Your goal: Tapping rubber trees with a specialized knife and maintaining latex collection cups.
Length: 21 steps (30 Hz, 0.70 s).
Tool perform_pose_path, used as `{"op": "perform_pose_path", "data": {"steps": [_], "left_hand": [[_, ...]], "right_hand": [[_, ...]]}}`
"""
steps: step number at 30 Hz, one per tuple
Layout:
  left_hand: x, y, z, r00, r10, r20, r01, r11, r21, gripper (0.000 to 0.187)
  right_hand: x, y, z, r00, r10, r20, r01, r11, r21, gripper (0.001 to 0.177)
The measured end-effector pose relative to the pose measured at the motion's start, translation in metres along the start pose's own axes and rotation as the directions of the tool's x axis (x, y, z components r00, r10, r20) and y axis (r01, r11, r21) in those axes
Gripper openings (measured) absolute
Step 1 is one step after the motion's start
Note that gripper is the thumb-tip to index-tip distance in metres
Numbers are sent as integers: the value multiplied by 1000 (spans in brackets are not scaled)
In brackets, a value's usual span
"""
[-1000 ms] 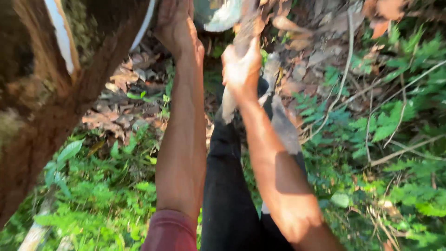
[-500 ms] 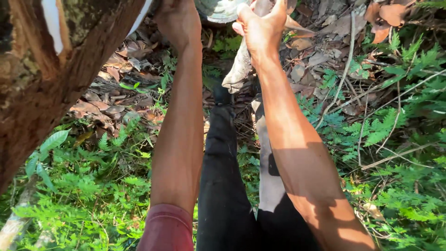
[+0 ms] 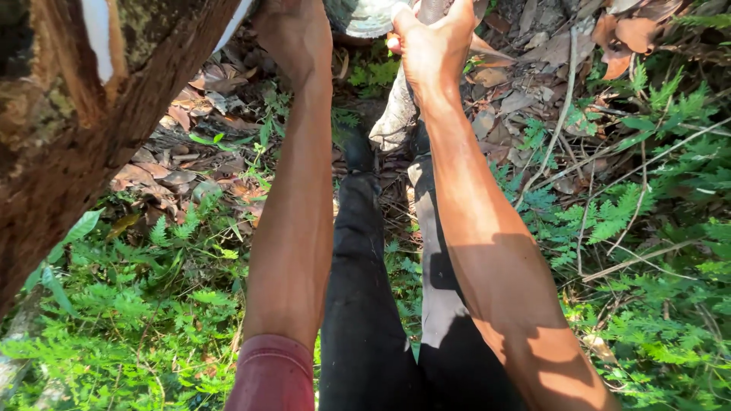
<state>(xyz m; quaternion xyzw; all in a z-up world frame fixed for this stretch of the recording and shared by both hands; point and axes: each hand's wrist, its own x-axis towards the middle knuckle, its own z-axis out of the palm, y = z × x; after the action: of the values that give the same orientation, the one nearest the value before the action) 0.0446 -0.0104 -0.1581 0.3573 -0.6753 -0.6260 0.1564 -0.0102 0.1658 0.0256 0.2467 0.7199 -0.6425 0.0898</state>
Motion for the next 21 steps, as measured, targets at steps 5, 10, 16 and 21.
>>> {"op": "perform_pose_path", "data": {"steps": [5, 10, 16, 21], "left_hand": [[-14, -17, -5, 993, 111, -29, -111, 994, 9, 36], [-59, 135, -14, 994, -17, -106, 21, 999, 33, 20], [-124, 181, -59, 975, -203, -91, 181, 961, -209, 25], [-159, 208, -71, 995, -46, 85, 59, 986, -154, 19]], "right_hand": [[7, 16, -1, 999, 40, 35, -43, 994, 102, 19], [7, 14, -6, 999, 37, 40, -39, 998, 45, 19], [-21, -13, -16, 997, 68, 44, -75, 984, 163, 50], [-74, -28, -8, 953, 304, 8, -301, 939, 165, 94]]}}
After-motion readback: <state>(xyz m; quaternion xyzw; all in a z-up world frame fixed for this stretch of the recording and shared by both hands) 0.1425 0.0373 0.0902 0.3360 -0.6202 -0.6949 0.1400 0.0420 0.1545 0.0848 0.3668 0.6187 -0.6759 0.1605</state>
